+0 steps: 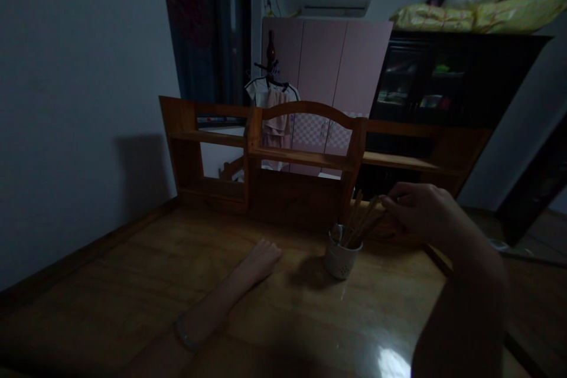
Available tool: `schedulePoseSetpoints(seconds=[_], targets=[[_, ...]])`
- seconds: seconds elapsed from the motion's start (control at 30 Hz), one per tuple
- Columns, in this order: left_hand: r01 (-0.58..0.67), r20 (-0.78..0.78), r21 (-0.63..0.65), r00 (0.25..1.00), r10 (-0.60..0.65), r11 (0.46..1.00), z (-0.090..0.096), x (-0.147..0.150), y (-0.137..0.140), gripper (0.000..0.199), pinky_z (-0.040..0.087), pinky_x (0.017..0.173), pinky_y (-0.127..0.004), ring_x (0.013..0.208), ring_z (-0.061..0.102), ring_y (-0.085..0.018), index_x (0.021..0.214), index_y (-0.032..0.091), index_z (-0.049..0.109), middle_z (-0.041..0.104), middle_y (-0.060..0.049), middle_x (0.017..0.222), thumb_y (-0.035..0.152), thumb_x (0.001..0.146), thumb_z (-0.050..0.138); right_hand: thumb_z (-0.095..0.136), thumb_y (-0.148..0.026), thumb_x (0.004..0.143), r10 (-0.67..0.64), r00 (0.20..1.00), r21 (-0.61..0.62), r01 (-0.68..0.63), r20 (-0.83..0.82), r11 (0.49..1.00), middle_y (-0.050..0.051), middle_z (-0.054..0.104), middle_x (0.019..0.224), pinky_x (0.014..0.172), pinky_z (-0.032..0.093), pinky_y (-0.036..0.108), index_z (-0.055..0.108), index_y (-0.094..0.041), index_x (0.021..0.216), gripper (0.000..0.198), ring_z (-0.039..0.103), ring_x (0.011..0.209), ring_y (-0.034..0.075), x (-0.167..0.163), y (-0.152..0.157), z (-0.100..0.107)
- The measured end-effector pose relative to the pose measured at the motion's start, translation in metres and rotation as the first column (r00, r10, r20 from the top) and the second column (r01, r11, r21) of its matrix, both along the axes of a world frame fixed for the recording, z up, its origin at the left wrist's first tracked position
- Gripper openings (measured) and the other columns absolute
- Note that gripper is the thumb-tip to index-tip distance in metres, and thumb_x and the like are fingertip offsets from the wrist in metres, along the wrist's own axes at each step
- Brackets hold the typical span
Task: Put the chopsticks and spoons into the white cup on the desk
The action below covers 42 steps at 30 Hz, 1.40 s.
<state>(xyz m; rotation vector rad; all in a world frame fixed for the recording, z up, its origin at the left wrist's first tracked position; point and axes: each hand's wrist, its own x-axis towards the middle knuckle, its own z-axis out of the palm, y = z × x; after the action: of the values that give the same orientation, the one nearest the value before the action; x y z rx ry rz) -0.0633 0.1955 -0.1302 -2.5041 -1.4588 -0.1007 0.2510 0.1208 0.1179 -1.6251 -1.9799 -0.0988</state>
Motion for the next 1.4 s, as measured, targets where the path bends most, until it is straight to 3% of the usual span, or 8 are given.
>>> schedulePoseSetpoints(seconds=[0.3, 0.7, 0.83, 1.0, 1.17, 1.23, 1.4], targets=[[0.014, 0.008, 0.002, 1.0, -0.014, 1.0, 0.002, 0.001, -0.001, 0.02, 0.043, 0.071, -0.036, 0.082, 0.064, -0.027, 0.085, 0.016, 0.068, 0.07, -0.012, 0.083, 0.01, 0.082, 0.05, 0.054, -0.044, 0.082, -0.138, 0.989, 0.115, 0.132, 0.05, 0.985, -0.005, 0.06, 0.046, 0.043, 0.039, 0.023, 0.062, -0.022, 0.069, 0.026, 0.059, 0.043, 0.013, 0.025, -0.005, -0.002], [0.001, 0.022, 0.013, 1.0, -0.001, 1.0, -0.003, -0.001, 0.001, 0.02, 0.042, 0.072, -0.034, 0.082, 0.062, -0.026, 0.085, 0.015, 0.067, 0.068, -0.012, 0.083, 0.009, 0.082, 0.048, 0.055, -0.034, 0.084, 0.027, 1.0, -0.183, -0.028, -0.007, 0.983, 0.002, 0.064, 0.053, 0.043, 0.045, 0.021, 0.064, -0.018, 0.073, 0.022, 0.064, 0.048, 0.017, -0.005, 0.028, -0.015], [0.006, 0.031, 0.011, 0.999, -0.006, 1.0, 0.001, -0.001, -0.002, 0.02, 0.042, 0.075, -0.034, 0.083, 0.061, -0.024, 0.086, 0.016, 0.067, 0.068, -0.011, 0.084, 0.008, 0.082, 0.049, 0.052, -0.036, 0.086, 0.13, 0.982, -0.336, -0.17, -0.139, 0.926, 0.004, 0.067, 0.058, 0.043, 0.05, 0.022, 0.062, -0.018, 0.074, 0.023, 0.066, 0.051, 0.019, -0.006, 0.037, -0.024], [0.009, 0.035, 0.008, 0.999, -0.009, 1.0, 0.0, -0.002, -0.002, 0.021, 0.042, 0.075, -0.035, 0.083, 0.061, -0.025, 0.087, 0.015, 0.067, 0.068, -0.011, 0.085, 0.007, 0.081, 0.048, 0.055, -0.034, 0.085, 0.151, 0.956, -0.426, -0.25, -0.252, 0.87, 0.004, 0.068, 0.062, 0.047, 0.054, 0.023, 0.057, -0.018, 0.075, 0.019, 0.068, 0.056, 0.02, -0.002, 0.051, -0.037], [0.006, 0.034, 0.013, 0.999, -0.007, 1.0, -0.001, -0.002, -0.001, 0.021, 0.042, 0.075, -0.036, 0.083, 0.061, -0.026, 0.087, 0.015, 0.066, 0.068, -0.012, 0.085, 0.007, 0.083, 0.047, 0.06, -0.042, 0.083, 0.229, 0.894, -0.596, -0.431, -0.385, 0.678, 0.009, 0.072, 0.072, 0.057, 0.059, 0.029, 0.065, -0.014, 0.081, 0.028, 0.071, 0.066, 0.024, 0.001, 0.065, -0.047], [0.0, 0.036, 0.013, 0.999, -0.001, 1.0, -0.001, -0.002, -0.001, 0.019, 0.042, 0.074, -0.035, 0.082, 0.061, -0.025, 0.085, 0.015, 0.066, 0.068, -0.011, 0.084, 0.008, 0.083, 0.049, 0.062, -0.043, 0.081, 0.25, 0.891, -0.638, -0.446, -0.378, 0.628, 0.011, 0.072, 0.073, 0.057, 0.059, 0.028, 0.068, -0.013, 0.08, 0.031, 0.07, 0.065, 0.024, 0.001, 0.066, -0.048], [0.004, 0.035, 0.015, 0.999, -0.004, 1.0, 0.0, -0.002, -0.002, 0.019, 0.041, 0.072, -0.034, 0.082, 0.061, -0.025, 0.085, 0.015, 0.066, 0.068, -0.011, 0.085, 0.009, 0.083, 0.048, 0.064, -0.047, 0.079, 0.28, 0.899, -0.669, -0.438, -0.337, 0.601, 0.008, 0.071, 0.069, 0.048, 0.055, 0.022, 0.071, -0.014, 0.079, 0.034, 0.068, 0.056, 0.019, 0.001, 0.058, -0.046]])
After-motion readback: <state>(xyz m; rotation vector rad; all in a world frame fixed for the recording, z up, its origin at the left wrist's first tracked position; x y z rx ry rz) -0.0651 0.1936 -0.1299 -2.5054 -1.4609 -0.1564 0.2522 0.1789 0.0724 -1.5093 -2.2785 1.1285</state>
